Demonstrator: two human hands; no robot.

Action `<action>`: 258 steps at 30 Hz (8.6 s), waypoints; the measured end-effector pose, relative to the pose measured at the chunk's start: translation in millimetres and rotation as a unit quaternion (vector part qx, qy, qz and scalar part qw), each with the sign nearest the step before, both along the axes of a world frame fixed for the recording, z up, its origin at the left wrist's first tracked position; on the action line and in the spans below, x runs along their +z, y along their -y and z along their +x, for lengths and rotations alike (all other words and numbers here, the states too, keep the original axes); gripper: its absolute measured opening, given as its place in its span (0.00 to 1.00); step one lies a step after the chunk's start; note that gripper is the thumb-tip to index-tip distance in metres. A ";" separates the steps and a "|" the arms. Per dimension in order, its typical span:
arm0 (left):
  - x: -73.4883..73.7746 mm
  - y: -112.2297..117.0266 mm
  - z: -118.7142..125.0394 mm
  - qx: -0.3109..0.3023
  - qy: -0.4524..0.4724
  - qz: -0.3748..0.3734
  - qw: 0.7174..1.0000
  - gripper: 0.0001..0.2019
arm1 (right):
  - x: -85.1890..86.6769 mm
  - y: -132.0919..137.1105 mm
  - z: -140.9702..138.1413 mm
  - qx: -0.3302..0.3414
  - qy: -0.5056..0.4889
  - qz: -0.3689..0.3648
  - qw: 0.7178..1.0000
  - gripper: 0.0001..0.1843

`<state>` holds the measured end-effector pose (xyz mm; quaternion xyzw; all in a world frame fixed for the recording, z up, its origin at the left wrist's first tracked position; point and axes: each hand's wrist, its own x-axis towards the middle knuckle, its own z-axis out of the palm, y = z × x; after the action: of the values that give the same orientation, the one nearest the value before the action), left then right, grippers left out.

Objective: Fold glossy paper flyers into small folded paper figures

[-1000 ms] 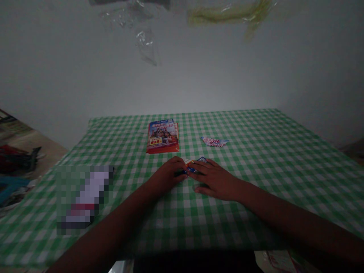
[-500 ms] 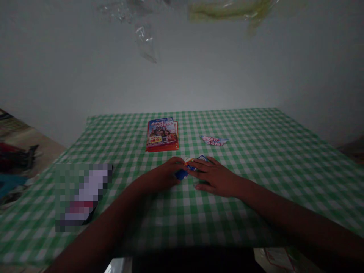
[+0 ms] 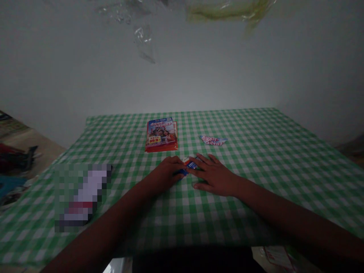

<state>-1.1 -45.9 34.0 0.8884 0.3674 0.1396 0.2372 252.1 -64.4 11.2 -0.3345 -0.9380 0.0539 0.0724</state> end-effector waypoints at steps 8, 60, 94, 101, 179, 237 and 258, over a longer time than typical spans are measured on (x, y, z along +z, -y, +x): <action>-4.6 0.6 2.5 0.026 -0.003 0.032 0.999 0.13 | 3.3 0.8 -1.5 -0.010 0.010 0.003 1.000 0.38; -8.2 -2.0 -10.2 -0.012 -0.027 0.024 0.999 0.18 | 8.2 0.0 11.1 -0.037 -0.059 -0.029 0.997 0.21; -6.5 3.5 -3.3 0.005 0.026 0.046 0.999 0.20 | 0.0 -14.1 11.1 -0.072 -0.254 0.003 0.965 0.27; -6.6 2.0 -3.1 0.011 -0.011 0.053 0.998 0.15 | 4.2 -15.4 12.2 -0.066 -0.263 -0.004 0.962 0.08; -15.5 -8.0 9.4 0.143 -0.005 0.091 0.985 0.14 | -7.4 -34.3 8.4 -0.174 -0.298 -0.021 0.938 0.10; 3.5 59.7 29.8 0.089 -0.214 0.218 0.948 0.17 | 27.2 19.2 6.0 -0.170 0.049 0.037 0.984 0.20; -6.5 69.6 41.4 0.112 -0.268 0.266 0.919 0.14 | 25.2 40.5 -14.6 -0.206 0.067 0.088 0.972 0.19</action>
<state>40.3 -115.5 27.6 0.8760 0.4636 0.0151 -0.1326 237.5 -104.9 36.5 -0.5161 -0.8526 -0.0673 0.0478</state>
